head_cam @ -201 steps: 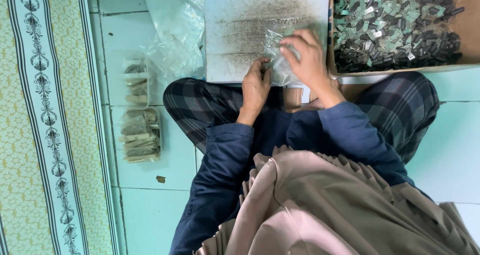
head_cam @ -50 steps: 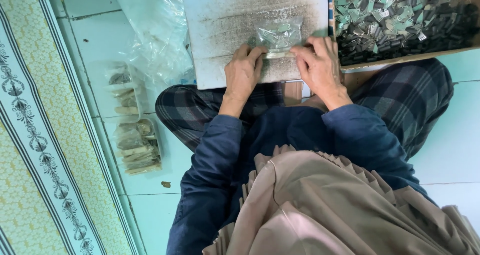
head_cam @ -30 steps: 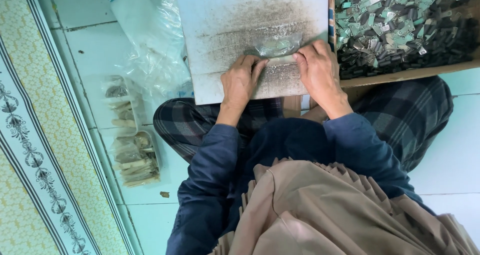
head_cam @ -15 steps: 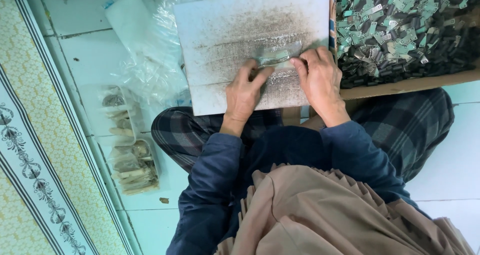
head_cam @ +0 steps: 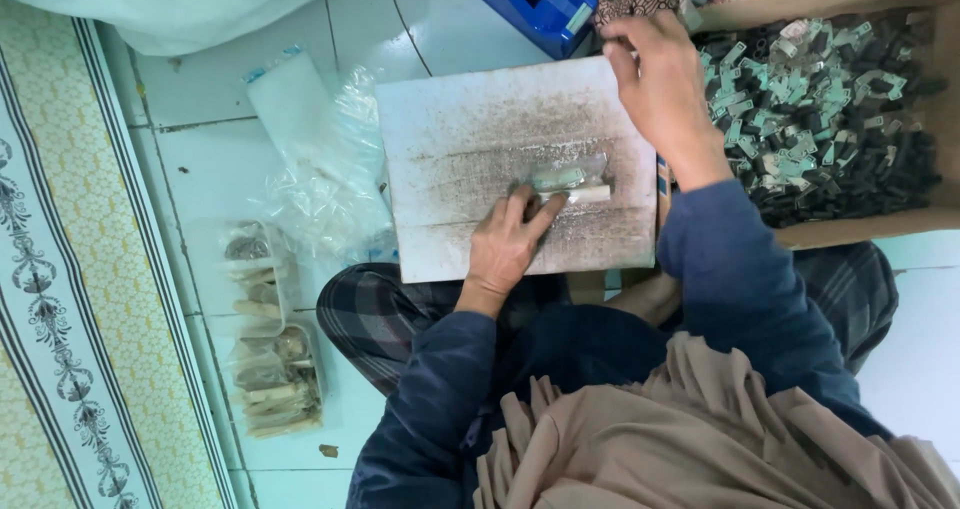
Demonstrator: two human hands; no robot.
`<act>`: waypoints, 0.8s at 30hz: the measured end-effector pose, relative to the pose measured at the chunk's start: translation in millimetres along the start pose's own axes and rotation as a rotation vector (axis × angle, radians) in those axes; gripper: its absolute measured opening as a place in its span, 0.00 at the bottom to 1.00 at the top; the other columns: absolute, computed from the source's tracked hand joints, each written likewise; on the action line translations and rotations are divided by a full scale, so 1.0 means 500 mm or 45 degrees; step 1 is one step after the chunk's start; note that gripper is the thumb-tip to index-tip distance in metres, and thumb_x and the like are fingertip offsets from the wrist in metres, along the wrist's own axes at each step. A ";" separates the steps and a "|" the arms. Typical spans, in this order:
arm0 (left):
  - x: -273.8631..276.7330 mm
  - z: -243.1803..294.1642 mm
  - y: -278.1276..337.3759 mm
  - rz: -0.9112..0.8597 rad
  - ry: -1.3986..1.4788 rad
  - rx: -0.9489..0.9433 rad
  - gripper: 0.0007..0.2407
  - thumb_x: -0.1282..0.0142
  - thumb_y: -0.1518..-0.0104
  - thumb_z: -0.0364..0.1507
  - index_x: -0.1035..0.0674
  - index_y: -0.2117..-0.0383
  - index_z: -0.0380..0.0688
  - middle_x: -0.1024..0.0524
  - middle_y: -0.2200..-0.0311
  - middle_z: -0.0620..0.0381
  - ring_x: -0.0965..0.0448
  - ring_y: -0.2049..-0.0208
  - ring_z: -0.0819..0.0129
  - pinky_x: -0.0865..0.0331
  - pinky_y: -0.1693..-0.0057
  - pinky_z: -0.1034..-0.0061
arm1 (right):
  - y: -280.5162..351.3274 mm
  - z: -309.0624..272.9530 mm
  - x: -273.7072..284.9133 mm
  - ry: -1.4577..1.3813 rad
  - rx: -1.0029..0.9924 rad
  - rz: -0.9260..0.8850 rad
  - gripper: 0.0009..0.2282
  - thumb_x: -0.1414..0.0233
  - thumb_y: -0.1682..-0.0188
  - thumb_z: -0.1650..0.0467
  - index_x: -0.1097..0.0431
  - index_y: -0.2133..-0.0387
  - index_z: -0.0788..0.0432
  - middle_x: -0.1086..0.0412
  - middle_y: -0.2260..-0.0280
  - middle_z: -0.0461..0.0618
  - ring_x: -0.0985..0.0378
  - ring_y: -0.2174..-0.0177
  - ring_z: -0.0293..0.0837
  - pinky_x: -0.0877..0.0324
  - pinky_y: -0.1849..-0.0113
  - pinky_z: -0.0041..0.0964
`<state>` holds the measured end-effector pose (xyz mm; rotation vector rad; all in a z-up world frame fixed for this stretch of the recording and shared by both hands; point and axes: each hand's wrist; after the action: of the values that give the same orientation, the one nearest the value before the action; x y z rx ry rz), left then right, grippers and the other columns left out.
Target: Picking small metal components from a box and placing them into small plastic bags on the floor.
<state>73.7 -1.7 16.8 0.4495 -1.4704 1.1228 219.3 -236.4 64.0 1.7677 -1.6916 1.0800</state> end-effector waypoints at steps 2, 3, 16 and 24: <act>0.000 0.001 -0.001 0.006 0.010 0.009 0.23 0.47 0.42 0.16 0.25 0.45 0.65 0.28 0.56 0.58 0.26 0.69 0.67 0.29 0.74 0.77 | -0.070 0.053 -0.037 0.033 0.108 0.046 0.05 0.45 0.40 0.76 0.24 0.53 0.64 0.35 0.61 0.59 0.28 0.66 0.61 0.35 0.71 0.54; -0.001 0.001 -0.001 -0.002 0.003 0.011 0.23 0.47 0.42 0.16 0.25 0.45 0.65 0.28 0.56 0.58 0.27 0.70 0.67 0.29 0.74 0.77 | -0.101 0.082 -0.063 0.093 0.100 -0.026 0.06 0.46 0.39 0.75 0.24 0.53 0.64 0.34 0.57 0.62 0.28 0.64 0.65 0.32 0.68 0.60; -0.012 -0.001 0.008 -0.013 -0.043 0.014 0.25 0.47 0.46 0.19 0.27 0.43 0.67 0.29 0.53 0.56 0.25 0.66 0.67 0.27 0.73 0.76 | -0.204 0.102 -0.131 -0.071 -0.393 -0.447 0.06 0.45 0.44 0.72 0.20 0.67 0.61 0.23 0.59 0.56 0.23 0.58 0.53 0.29 0.51 0.53; -0.019 -0.001 0.011 0.001 -0.048 0.022 0.25 0.47 0.46 0.20 0.28 0.43 0.68 0.29 0.54 0.57 0.25 0.66 0.67 0.27 0.73 0.76 | -0.221 -0.020 -0.038 0.016 -0.794 -0.553 0.06 0.45 0.44 0.68 0.22 0.67 0.55 0.27 0.54 0.55 0.24 0.59 0.52 0.31 0.47 0.49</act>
<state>71.9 -1.6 5.7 0.4843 -1.4951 1.1339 326.0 -201.8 75.3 1.5851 -1.3395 0.3207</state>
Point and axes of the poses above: each hand's wrist, its own y-axis away from the middle knuckle, its own x-axis out of the back of the hand, z = x × y
